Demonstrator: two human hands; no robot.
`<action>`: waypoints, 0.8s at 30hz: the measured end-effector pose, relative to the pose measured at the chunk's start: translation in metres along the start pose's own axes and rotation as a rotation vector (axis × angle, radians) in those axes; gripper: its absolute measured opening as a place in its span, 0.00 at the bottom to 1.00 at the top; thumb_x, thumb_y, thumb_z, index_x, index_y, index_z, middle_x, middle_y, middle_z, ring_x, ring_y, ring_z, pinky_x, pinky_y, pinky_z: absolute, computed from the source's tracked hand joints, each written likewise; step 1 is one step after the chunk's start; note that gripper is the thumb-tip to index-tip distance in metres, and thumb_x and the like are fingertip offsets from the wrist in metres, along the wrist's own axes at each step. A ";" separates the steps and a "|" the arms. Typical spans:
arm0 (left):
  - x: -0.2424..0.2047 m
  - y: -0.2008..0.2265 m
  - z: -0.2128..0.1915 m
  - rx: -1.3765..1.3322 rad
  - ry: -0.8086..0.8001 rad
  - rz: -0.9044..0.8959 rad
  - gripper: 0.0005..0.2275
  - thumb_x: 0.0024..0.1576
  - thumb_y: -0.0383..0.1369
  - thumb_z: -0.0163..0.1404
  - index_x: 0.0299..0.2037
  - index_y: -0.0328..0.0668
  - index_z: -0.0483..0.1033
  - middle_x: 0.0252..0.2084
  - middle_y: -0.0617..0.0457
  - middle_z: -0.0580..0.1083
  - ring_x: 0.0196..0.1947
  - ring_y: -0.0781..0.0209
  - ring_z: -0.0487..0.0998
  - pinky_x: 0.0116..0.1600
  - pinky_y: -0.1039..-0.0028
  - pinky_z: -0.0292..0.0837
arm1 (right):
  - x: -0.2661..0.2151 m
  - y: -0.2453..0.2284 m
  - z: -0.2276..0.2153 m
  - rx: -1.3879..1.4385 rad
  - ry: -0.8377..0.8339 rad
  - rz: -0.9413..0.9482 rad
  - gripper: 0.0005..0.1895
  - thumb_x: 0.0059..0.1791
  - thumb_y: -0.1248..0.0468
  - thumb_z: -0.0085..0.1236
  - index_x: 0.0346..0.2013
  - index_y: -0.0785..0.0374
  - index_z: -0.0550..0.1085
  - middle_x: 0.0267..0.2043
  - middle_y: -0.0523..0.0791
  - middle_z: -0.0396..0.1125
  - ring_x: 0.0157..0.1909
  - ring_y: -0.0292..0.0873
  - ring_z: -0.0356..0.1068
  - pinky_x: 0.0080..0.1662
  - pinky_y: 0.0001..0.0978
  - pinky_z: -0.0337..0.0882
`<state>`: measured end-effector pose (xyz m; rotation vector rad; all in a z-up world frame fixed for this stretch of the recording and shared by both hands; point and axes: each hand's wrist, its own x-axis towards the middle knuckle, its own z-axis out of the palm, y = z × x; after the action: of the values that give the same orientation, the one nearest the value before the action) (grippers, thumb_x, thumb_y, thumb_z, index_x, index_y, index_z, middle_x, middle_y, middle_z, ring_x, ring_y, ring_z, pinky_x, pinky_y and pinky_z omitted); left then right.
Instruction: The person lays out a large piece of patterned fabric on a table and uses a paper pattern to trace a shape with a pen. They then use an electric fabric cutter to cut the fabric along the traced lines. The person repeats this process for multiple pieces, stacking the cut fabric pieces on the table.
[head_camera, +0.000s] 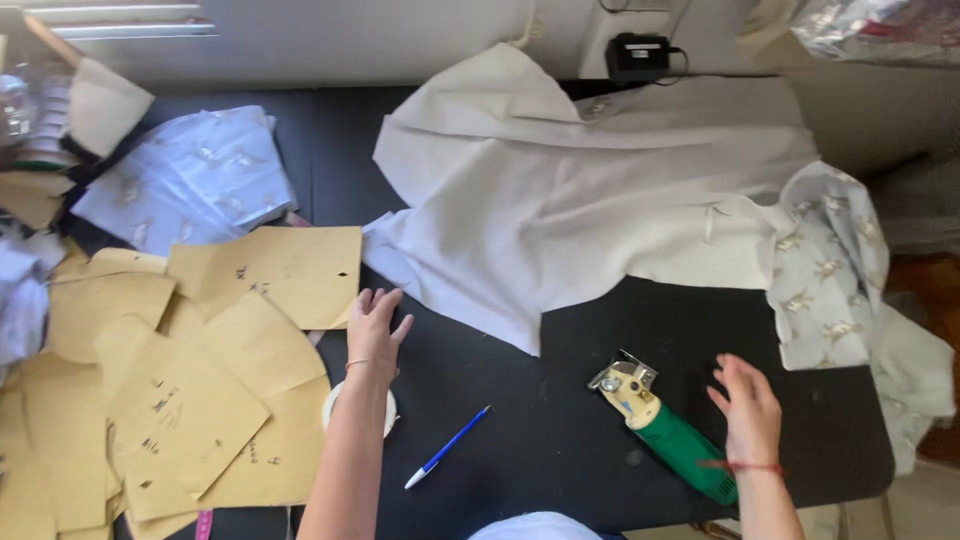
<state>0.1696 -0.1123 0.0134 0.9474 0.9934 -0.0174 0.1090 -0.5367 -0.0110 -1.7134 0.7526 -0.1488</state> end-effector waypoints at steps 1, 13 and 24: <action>0.020 -0.015 0.007 0.003 -0.010 -0.010 0.35 0.42 0.31 0.48 0.60 0.38 0.43 0.62 0.49 0.51 0.59 0.61 0.57 0.53 0.64 0.63 | 0.018 -0.003 0.003 -0.005 0.013 0.000 0.14 0.48 0.60 0.44 0.45 0.65 0.65 0.45 0.47 0.62 0.46 0.40 0.62 0.43 0.32 0.66; -0.022 -0.013 0.046 -0.531 0.133 0.031 0.15 0.43 0.29 0.53 0.41 0.43 0.70 0.38 0.49 0.71 0.37 0.57 0.73 0.41 0.69 0.70 | 0.258 0.051 0.016 1.136 0.306 0.751 0.18 0.43 0.61 0.55 0.32 0.63 0.54 0.27 0.42 0.56 0.27 0.37 0.67 0.20 0.10 0.60; -0.056 -0.054 -0.040 -0.730 -0.174 -0.424 0.16 0.48 0.34 0.43 0.47 0.43 0.66 0.45 0.53 0.70 0.44 0.59 0.70 0.47 0.69 0.65 | 0.167 -0.052 -0.077 0.260 0.114 0.014 0.04 0.47 0.51 0.50 0.35 0.39 0.64 0.30 0.23 0.61 0.24 0.16 0.52 0.26 0.05 0.51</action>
<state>0.0864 -0.1407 0.0095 0.0597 0.9208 -0.0854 0.2237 -0.6881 0.0108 -1.4619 0.7921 -0.3229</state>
